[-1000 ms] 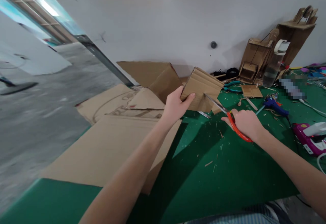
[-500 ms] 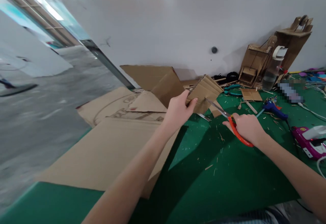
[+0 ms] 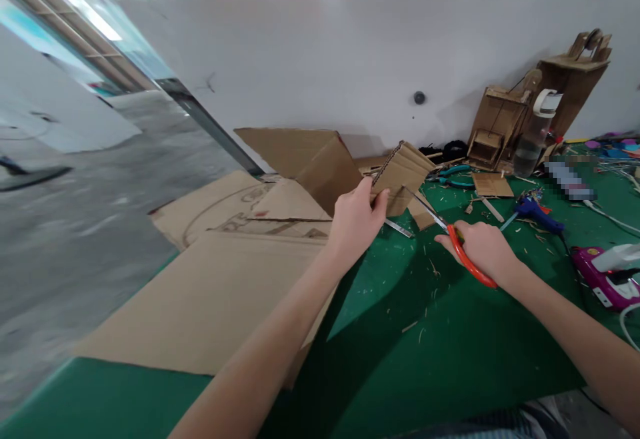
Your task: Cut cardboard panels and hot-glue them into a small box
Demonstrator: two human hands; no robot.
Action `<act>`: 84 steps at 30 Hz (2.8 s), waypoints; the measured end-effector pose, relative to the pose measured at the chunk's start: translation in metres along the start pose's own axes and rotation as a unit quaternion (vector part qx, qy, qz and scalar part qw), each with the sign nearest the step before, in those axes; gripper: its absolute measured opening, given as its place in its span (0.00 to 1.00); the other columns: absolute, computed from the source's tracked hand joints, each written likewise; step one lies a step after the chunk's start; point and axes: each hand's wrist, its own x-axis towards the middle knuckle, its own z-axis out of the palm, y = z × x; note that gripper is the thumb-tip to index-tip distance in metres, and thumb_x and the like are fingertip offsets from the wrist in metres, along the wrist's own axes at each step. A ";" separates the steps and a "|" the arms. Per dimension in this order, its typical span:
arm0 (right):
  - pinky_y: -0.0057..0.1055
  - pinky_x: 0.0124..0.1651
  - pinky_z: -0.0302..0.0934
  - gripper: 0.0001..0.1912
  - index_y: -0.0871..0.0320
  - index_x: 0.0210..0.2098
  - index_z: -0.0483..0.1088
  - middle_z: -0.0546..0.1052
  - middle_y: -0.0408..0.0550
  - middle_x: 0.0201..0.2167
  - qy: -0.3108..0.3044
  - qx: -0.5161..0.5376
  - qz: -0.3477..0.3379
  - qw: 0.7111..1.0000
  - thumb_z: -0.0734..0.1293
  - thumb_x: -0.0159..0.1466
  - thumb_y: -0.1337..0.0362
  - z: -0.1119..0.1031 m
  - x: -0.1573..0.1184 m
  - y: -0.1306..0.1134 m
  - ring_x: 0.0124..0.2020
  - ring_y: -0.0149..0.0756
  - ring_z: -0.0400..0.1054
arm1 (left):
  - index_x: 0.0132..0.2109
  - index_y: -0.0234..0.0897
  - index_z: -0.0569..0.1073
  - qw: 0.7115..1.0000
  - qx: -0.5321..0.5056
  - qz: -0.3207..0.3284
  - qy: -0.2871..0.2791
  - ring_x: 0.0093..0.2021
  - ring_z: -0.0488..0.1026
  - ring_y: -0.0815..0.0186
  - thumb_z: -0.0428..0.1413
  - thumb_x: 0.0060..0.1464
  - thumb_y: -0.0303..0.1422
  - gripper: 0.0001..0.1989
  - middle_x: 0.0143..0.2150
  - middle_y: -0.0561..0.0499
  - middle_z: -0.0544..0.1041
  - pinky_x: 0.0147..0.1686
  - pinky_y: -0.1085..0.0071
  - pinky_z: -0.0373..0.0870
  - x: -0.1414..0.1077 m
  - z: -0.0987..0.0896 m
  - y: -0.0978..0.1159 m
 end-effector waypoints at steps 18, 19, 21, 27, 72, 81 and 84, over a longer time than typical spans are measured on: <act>0.28 0.26 0.56 0.29 0.55 0.22 0.62 0.70 0.44 0.19 -0.060 0.273 0.042 0.959 0.52 0.67 0.41 0.003 0.003 -0.005 0.21 0.33 0.65 | 0.29 0.41 0.60 0.998 -0.037 -0.041 -0.002 0.22 0.69 0.63 0.51 0.57 0.39 0.12 0.19 0.54 0.67 0.25 0.71 0.58 0.004 0.015 -0.010; 0.28 0.26 0.56 0.29 0.55 0.24 0.64 0.71 0.45 0.20 -0.053 0.238 0.037 0.969 0.51 0.67 0.41 0.004 0.003 -0.005 0.21 0.34 0.66 | 0.29 0.41 0.61 0.998 -0.038 -0.044 0.000 0.23 0.70 0.62 0.51 0.57 0.40 0.12 0.20 0.53 0.69 0.26 0.71 0.60 0.004 0.015 -0.010; 0.29 0.26 0.56 0.29 0.57 0.29 0.67 0.72 0.48 0.21 -0.026 0.128 0.029 0.991 0.52 0.66 0.40 0.005 0.002 -0.004 0.22 0.37 0.68 | 0.30 0.41 0.63 0.998 -0.036 -0.047 0.005 0.25 0.72 0.61 0.52 0.57 0.40 0.11 0.22 0.52 0.71 0.28 0.71 0.62 0.005 0.014 -0.010; 0.29 0.26 0.56 0.28 0.56 0.26 0.65 0.71 0.46 0.20 -0.049 0.190 0.047 0.979 0.54 0.66 0.40 0.002 0.001 -0.002 0.20 0.34 0.65 | 0.31 0.40 0.66 0.998 -0.049 -0.043 0.004 0.24 0.72 0.63 0.51 0.58 0.40 0.11 0.22 0.52 0.72 0.27 0.71 0.62 0.001 0.020 -0.010; 0.29 0.23 0.48 0.25 0.54 0.22 0.62 0.64 0.41 0.17 -0.061 0.285 0.072 0.954 0.63 0.59 0.39 -0.001 0.006 0.012 0.18 0.31 0.56 | 0.28 0.42 0.50 0.992 -0.124 0.017 -0.010 0.19 0.54 0.71 0.50 0.58 0.39 0.17 0.19 0.59 0.55 0.24 0.73 0.51 -0.013 0.029 0.000; 0.27 0.23 0.45 0.27 0.55 0.20 0.57 0.56 0.36 0.16 -0.050 0.392 0.071 0.916 0.64 0.59 0.40 0.009 0.003 0.007 0.19 0.27 0.51 | 0.29 0.42 0.52 0.991 -0.131 -0.014 -0.016 0.20 0.60 0.70 0.49 0.59 0.40 0.16 0.20 0.58 0.60 0.24 0.73 0.54 -0.017 0.033 -0.001; 0.26 0.19 0.46 0.26 0.56 0.25 0.63 0.57 0.35 0.15 -0.077 0.462 0.089 0.879 0.63 0.59 0.38 0.008 0.001 0.005 0.16 0.26 0.51 | 0.29 0.42 0.52 0.991 -0.131 -0.020 -0.014 0.20 0.60 0.69 0.49 0.59 0.40 0.15 0.19 0.58 0.60 0.24 0.73 0.54 -0.018 0.034 -0.002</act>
